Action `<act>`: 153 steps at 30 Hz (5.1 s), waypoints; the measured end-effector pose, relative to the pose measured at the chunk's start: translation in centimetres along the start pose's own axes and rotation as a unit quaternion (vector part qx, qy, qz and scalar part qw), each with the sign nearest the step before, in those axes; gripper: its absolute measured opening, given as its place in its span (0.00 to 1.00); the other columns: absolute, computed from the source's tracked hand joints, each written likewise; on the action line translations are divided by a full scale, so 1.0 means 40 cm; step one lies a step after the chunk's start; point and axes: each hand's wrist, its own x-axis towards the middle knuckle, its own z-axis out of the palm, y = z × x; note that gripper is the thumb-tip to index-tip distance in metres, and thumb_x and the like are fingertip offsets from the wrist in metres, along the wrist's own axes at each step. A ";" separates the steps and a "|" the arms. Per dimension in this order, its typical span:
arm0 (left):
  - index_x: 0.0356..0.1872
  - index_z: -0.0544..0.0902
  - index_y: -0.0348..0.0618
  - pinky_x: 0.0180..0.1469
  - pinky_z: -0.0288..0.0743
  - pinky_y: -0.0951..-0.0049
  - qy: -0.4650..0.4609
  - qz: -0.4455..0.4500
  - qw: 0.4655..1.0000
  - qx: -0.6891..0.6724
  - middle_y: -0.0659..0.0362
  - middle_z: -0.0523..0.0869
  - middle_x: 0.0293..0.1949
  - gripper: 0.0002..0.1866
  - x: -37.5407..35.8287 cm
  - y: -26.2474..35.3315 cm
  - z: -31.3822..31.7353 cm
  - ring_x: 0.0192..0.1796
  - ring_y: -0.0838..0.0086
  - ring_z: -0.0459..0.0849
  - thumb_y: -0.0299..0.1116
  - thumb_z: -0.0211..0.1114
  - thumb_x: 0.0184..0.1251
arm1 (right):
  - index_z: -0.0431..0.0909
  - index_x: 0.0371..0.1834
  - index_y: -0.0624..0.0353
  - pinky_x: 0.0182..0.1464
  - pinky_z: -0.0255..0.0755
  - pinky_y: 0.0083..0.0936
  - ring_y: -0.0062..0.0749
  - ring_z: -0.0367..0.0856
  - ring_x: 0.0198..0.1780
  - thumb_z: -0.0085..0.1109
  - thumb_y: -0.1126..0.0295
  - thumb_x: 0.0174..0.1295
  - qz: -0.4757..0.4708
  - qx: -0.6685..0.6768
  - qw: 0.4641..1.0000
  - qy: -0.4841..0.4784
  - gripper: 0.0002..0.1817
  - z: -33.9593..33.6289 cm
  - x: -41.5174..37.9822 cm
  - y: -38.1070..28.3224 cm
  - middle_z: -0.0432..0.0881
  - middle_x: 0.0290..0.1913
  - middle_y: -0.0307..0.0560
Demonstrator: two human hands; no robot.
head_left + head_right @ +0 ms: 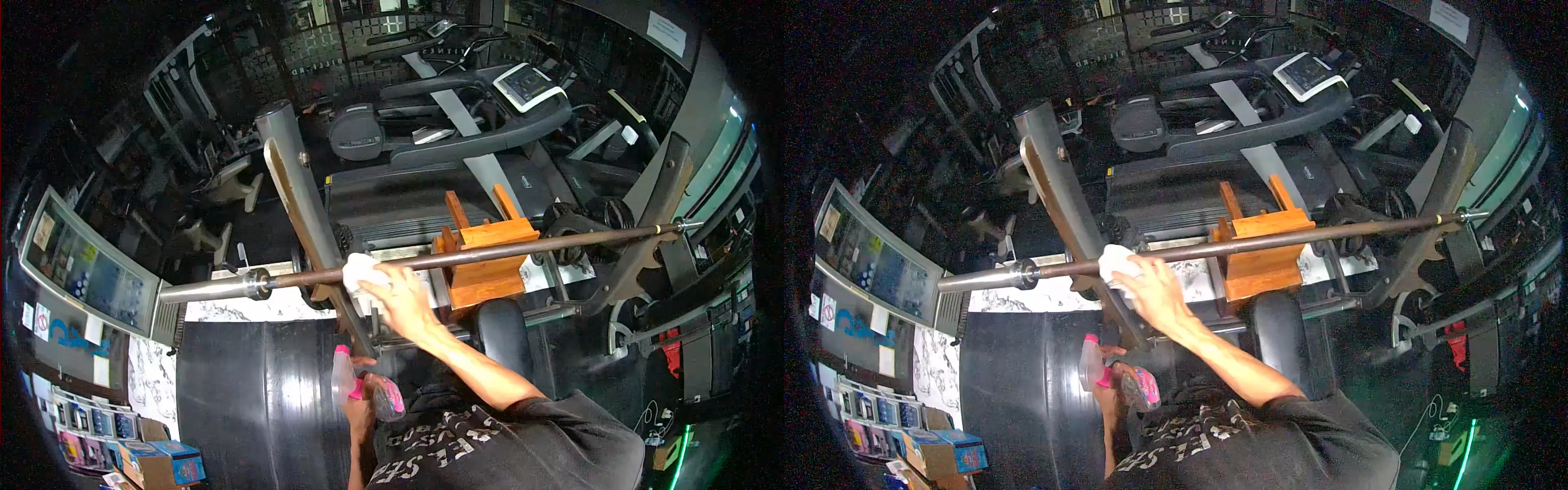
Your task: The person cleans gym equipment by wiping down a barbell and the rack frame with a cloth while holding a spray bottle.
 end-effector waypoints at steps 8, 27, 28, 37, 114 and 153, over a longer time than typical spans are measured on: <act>0.54 0.66 0.33 0.25 0.74 0.72 -0.013 0.008 0.999 0.031 0.53 0.78 0.41 0.27 0.031 -0.017 0.010 0.22 0.72 0.80 0.42 0.66 0.64 | 0.77 0.56 0.45 0.62 0.67 0.40 0.52 0.68 0.60 0.60 0.83 0.43 0.221 -0.179 0.942 0.179 0.32 -0.240 -0.193 0.248 0.68 0.60 0.60; 0.52 0.68 0.34 0.29 0.76 0.70 -0.047 0.011 0.997 -0.054 0.52 0.78 0.42 0.24 0.056 -0.053 0.024 0.26 0.72 0.81 0.39 0.67 0.64 | 0.80 0.51 0.46 0.55 0.69 0.40 0.51 0.74 0.51 0.63 0.82 0.40 0.145 0.112 0.977 0.113 0.30 -0.143 -0.113 0.144 0.78 0.46 0.51; 0.54 0.67 0.36 0.28 0.76 0.69 -0.043 0.001 0.998 -0.040 0.52 0.77 0.44 0.22 0.057 -0.062 0.016 0.25 0.71 0.80 0.37 0.63 0.66 | 0.79 0.53 0.47 0.56 0.68 0.40 0.51 0.73 0.52 0.60 0.83 0.42 0.158 0.040 0.974 0.158 0.30 -0.176 -0.137 0.185 0.77 0.48 0.52; 0.55 0.68 0.36 0.29 0.75 0.70 -0.039 -0.006 0.995 0.090 0.53 0.77 0.45 0.26 0.070 -0.044 0.021 0.25 0.71 0.80 0.45 0.63 0.66 | 0.74 0.56 0.60 0.62 0.61 0.38 0.48 0.67 0.59 0.57 0.79 0.56 0.313 -0.119 0.859 0.388 0.21 -0.310 -0.263 0.402 0.68 0.54 0.58; 0.51 0.68 0.36 0.31 0.77 0.69 -0.024 -0.070 0.995 0.062 0.51 0.78 0.43 0.23 -0.025 -0.034 0.065 0.25 0.72 0.80 0.40 0.65 0.65 | 0.76 0.46 0.54 0.20 0.67 0.27 0.33 0.75 0.24 0.49 0.59 0.64 0.290 0.787 0.426 0.338 0.14 -0.321 -0.297 0.434 0.78 0.33 0.47; 0.48 0.74 0.39 0.36 0.77 0.73 -0.004 -0.035 0.997 0.074 0.57 0.82 0.37 0.18 0.132 0.002 0.269 0.33 0.74 0.81 0.37 0.68 0.62 | 0.73 0.57 0.59 0.61 0.67 0.37 0.46 0.72 0.55 0.66 0.75 0.43 0.088 0.064 0.994 0.002 0.31 -0.295 -0.028 0.230 0.76 0.54 0.51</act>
